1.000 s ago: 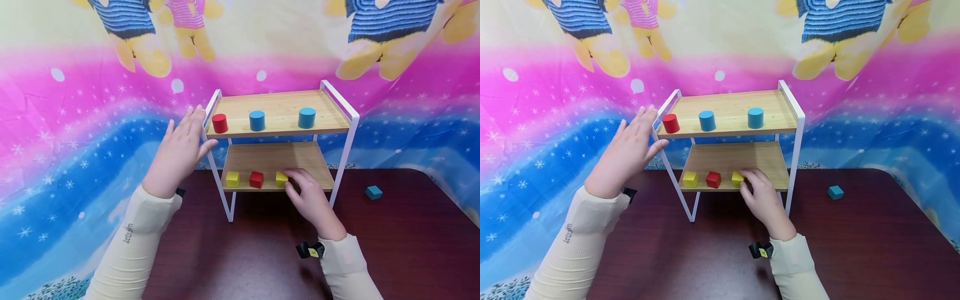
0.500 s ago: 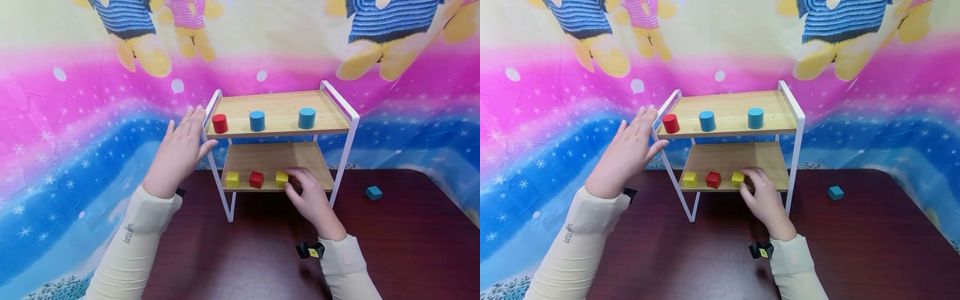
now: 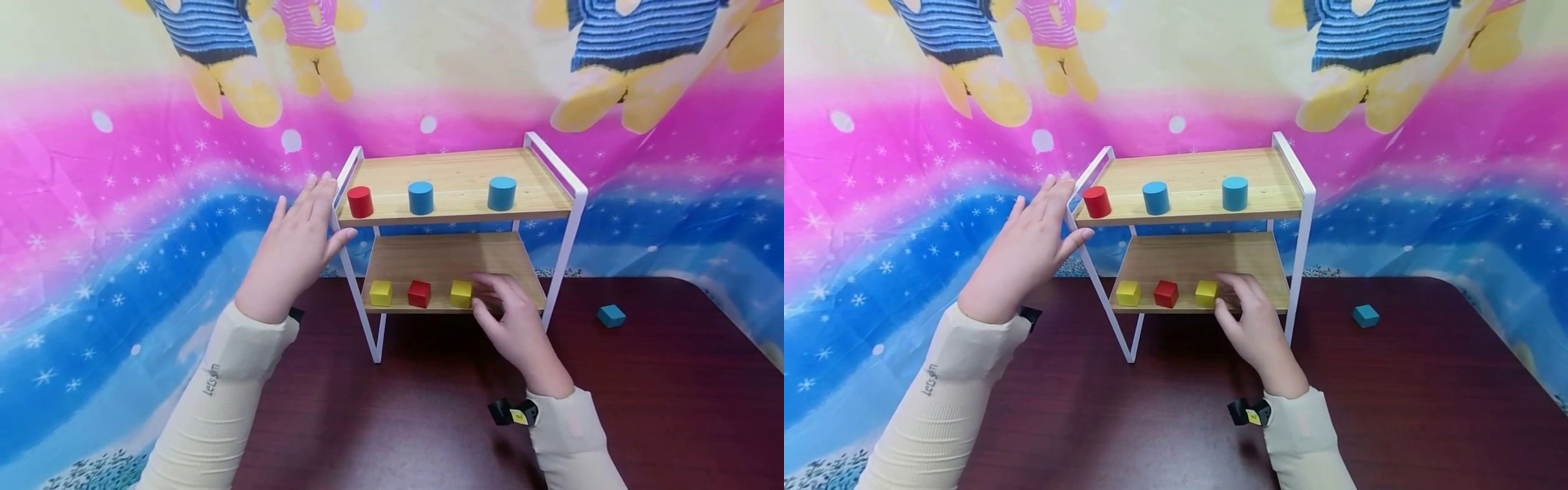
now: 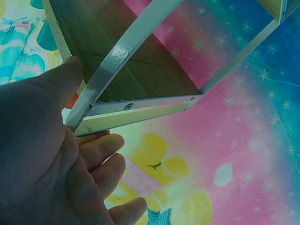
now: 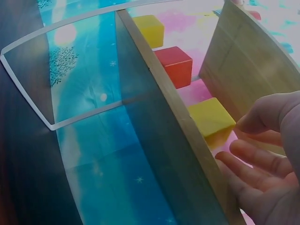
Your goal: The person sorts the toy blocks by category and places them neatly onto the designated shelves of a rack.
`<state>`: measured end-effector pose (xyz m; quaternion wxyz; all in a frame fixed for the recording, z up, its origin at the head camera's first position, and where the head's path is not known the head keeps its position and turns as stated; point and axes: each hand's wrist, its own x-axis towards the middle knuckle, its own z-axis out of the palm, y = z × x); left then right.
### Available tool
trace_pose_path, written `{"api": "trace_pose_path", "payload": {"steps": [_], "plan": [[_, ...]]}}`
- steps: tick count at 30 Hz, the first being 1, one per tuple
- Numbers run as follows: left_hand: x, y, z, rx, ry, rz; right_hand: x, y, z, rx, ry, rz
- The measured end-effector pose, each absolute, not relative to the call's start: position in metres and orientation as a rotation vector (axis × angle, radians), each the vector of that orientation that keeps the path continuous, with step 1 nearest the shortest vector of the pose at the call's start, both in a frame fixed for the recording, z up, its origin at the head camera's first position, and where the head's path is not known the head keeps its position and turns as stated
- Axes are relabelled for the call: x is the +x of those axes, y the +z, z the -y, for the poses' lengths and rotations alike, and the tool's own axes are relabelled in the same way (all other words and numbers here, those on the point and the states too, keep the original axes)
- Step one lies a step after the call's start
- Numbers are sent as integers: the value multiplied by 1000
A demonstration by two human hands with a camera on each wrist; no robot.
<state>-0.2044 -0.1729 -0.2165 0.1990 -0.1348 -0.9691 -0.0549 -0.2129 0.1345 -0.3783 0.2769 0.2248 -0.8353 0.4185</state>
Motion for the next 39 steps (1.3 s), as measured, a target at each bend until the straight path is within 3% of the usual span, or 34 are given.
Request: {"api": "trace_pose_path", "payload": {"steps": [39], "plan": [[-204, -217, 173, -373, -166, 2709, -176, -345, -198, 437, 1066, 2008]]}}
